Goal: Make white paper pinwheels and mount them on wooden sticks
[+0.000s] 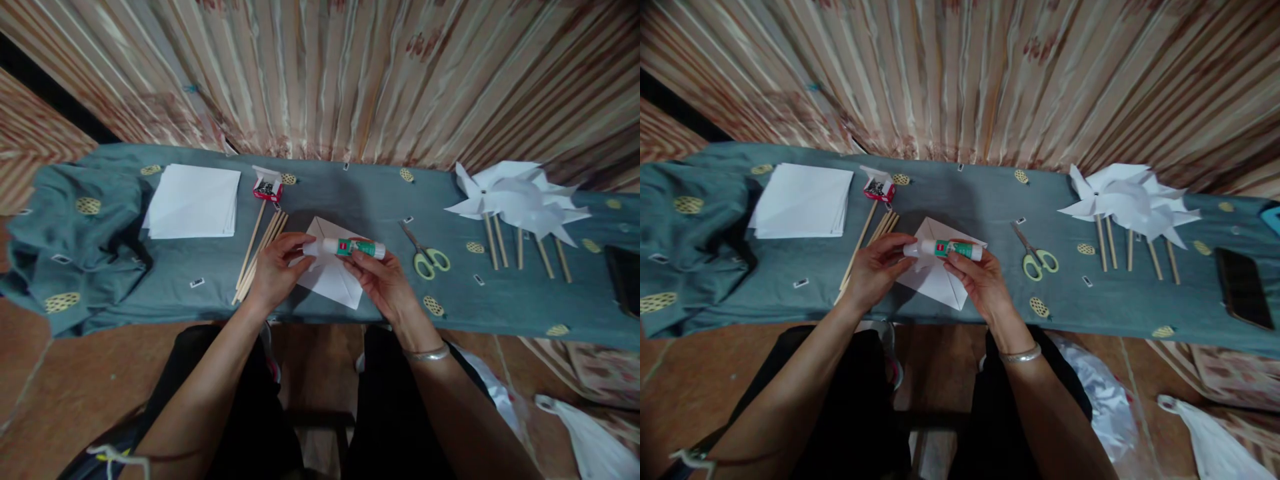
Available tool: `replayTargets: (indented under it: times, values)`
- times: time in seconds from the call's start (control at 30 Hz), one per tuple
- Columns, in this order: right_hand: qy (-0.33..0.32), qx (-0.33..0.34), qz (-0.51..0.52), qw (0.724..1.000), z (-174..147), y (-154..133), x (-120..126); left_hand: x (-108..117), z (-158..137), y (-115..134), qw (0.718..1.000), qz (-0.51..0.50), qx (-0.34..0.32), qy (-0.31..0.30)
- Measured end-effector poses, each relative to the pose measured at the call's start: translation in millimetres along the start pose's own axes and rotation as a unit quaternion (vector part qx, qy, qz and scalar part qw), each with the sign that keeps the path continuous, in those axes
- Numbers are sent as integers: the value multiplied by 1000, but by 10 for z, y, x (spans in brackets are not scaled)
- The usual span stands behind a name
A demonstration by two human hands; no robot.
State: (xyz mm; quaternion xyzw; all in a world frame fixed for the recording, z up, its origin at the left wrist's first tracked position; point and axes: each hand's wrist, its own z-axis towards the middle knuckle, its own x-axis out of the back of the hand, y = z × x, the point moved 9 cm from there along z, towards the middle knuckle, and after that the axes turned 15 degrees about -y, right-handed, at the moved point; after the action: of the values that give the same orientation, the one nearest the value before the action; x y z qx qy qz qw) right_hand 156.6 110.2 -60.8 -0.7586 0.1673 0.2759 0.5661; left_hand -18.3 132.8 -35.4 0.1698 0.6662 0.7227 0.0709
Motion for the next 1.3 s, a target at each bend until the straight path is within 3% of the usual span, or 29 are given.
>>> replayTargets:
  times: [0.63, 0.93, 1.1, 1.2, 1.3]
  values:
    - [6, -18, -73, 997, -23, 60, -34, -45, -88, 97, 999, 13, -14, -42]
    - [7, -25, -85, 996, -30, 106, -70, -67, -153, 42, 999, -11, 13, -47]
    - [-24, -39, -103, 994, -43, 189, -186, -57, -242, -27, 999, -33, 33, -29]
    - [-58, -54, -126, 989, -61, 214, -255, 32, -302, -62, 997, -58, 51, -9]
    - [-53, -32, -177, 982, -84, 114, -179, 349, -387, -81, 995, -51, 64, 63]
